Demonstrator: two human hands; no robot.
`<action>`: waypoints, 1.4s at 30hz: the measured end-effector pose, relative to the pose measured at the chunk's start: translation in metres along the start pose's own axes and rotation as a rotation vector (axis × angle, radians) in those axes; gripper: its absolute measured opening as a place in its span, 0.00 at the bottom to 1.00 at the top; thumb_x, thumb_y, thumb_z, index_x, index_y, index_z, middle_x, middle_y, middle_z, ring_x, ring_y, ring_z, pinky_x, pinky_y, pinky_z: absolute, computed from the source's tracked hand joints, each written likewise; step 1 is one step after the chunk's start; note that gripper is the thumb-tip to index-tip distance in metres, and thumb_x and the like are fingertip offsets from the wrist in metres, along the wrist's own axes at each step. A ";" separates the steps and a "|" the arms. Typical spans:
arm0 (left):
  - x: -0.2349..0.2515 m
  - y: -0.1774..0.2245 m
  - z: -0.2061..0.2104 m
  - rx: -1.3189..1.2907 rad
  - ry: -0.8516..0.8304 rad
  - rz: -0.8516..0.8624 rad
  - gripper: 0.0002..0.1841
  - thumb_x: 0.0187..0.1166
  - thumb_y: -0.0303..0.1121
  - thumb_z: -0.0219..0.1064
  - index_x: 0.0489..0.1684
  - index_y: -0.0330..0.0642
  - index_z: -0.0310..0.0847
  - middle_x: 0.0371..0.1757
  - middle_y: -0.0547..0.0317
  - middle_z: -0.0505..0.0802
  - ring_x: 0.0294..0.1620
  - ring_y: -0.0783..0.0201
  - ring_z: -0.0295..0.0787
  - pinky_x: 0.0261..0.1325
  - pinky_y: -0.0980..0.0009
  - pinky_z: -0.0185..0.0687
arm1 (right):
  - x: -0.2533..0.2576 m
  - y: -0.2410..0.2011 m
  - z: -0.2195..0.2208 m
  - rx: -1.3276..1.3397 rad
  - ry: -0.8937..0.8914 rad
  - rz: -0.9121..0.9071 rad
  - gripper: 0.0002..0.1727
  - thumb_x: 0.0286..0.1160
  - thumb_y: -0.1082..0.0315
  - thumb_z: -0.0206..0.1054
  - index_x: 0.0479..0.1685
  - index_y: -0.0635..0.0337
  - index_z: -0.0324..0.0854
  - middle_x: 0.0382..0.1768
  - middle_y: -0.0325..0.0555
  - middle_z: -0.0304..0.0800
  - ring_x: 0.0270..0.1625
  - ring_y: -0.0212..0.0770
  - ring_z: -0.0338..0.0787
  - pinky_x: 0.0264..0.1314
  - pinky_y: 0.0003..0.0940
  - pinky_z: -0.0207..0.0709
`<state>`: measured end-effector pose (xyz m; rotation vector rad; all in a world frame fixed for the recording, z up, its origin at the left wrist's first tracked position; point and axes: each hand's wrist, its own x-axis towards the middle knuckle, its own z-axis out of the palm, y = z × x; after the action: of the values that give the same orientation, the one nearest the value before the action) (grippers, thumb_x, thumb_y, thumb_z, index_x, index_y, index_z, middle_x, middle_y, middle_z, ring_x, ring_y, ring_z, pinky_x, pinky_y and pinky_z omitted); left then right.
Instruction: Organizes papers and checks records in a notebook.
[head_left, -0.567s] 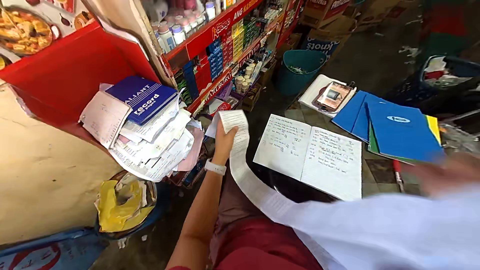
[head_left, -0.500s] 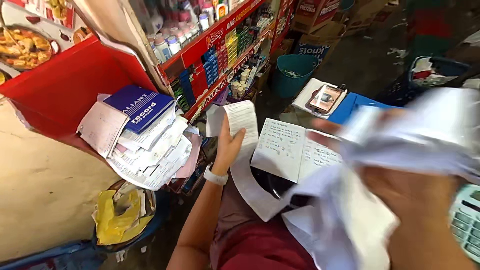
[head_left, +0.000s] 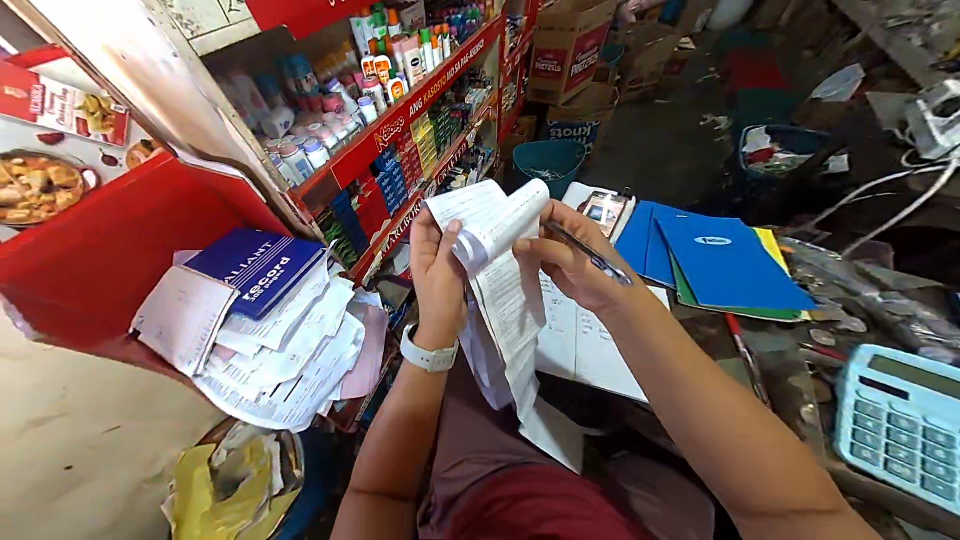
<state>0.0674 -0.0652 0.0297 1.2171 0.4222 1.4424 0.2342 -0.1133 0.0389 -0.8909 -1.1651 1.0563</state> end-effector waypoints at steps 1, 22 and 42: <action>0.004 0.006 0.002 0.011 0.038 -0.001 0.18 0.91 0.31 0.53 0.77 0.53 0.65 0.57 0.67 0.90 0.51 0.72 0.92 0.54 0.70 0.91 | -0.003 0.004 -0.002 -0.011 -0.014 -0.024 0.11 0.68 0.74 0.72 0.46 0.51 0.80 0.33 0.36 0.89 0.34 0.28 0.88 0.40 0.25 0.86; -0.066 0.035 -0.034 0.328 -0.095 -0.124 0.31 0.75 0.28 0.69 0.74 0.31 0.56 0.54 0.75 0.90 0.54 0.81 0.91 0.59 0.79 0.90 | 0.011 0.006 0.090 -0.048 0.345 -0.467 0.18 0.69 0.84 0.68 0.59 0.70 0.75 0.49 0.52 0.85 0.49 0.35 0.87 0.51 0.31 0.85; -0.064 0.001 -0.073 0.442 0.111 -0.312 0.23 0.79 0.20 0.60 0.74 0.32 0.62 0.49 0.66 0.93 0.44 0.76 0.94 0.47 0.77 0.94 | -0.117 0.086 -0.056 -0.785 0.592 0.037 0.16 0.89 0.62 0.59 0.44 0.70 0.81 0.31 0.49 0.86 0.32 0.35 0.85 0.39 0.33 0.80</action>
<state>-0.0067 -0.0955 -0.0262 1.3462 1.0019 1.1814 0.2660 -0.2027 -0.0850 -1.7010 -1.0404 0.2736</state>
